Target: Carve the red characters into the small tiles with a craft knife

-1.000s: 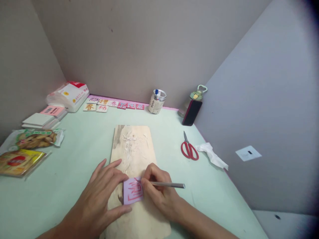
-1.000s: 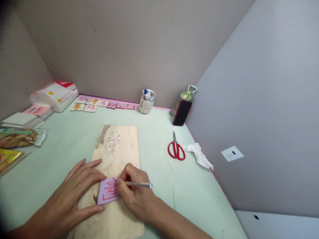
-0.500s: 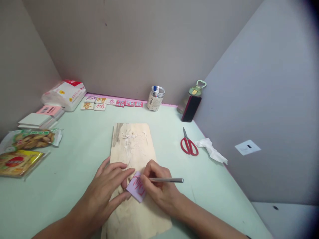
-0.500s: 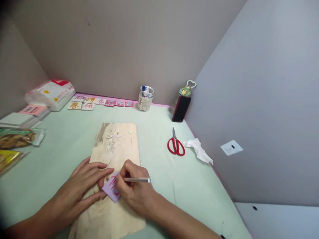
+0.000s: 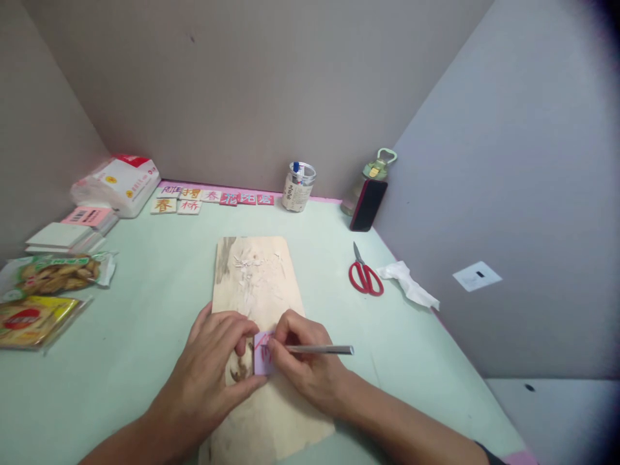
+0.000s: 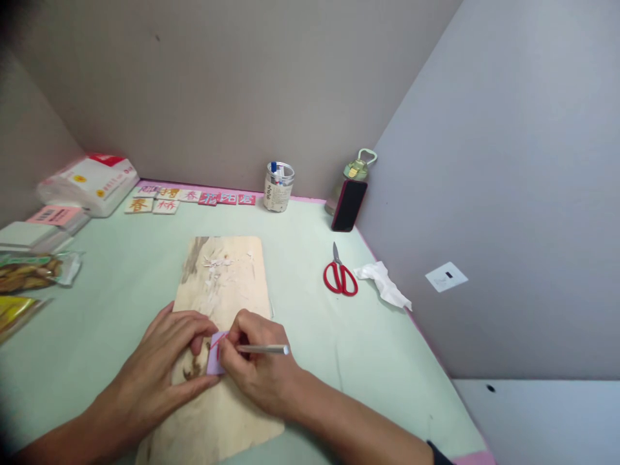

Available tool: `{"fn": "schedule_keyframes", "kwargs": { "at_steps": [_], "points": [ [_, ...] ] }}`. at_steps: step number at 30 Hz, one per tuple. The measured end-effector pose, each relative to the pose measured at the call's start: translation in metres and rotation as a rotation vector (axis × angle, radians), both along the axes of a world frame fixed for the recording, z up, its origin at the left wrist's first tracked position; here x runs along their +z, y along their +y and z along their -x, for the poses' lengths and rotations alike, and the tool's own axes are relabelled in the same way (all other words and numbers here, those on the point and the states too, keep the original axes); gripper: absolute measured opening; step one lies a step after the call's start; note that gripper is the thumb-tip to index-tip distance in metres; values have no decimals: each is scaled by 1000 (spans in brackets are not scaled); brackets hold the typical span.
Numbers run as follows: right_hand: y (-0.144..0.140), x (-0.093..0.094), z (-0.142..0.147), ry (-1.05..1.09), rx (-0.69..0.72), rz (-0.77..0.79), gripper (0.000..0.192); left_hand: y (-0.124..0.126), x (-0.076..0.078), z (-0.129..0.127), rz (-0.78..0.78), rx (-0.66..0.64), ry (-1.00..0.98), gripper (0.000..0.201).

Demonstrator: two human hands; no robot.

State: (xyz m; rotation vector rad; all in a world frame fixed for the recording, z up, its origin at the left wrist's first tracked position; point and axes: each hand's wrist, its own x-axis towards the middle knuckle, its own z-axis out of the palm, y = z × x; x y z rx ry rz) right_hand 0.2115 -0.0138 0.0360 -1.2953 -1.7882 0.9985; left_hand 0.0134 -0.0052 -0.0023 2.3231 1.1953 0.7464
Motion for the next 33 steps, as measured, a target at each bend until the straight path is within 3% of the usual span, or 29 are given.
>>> {"fn": "schedule_keyframes", "kwargs": {
  "at_steps": [7,19,33],
  "points": [
    [-1,-1,0,5,15,-10,20,-2,-7,5,-53,-21,17,47],
    [-4,4,-2,-55,76,-30,19,-3,-10,4,-43,1,15,34],
    [-4,5,-4,-61,111,-74,19,-3,-9,4,-43,16,17,33]
  ]
}}
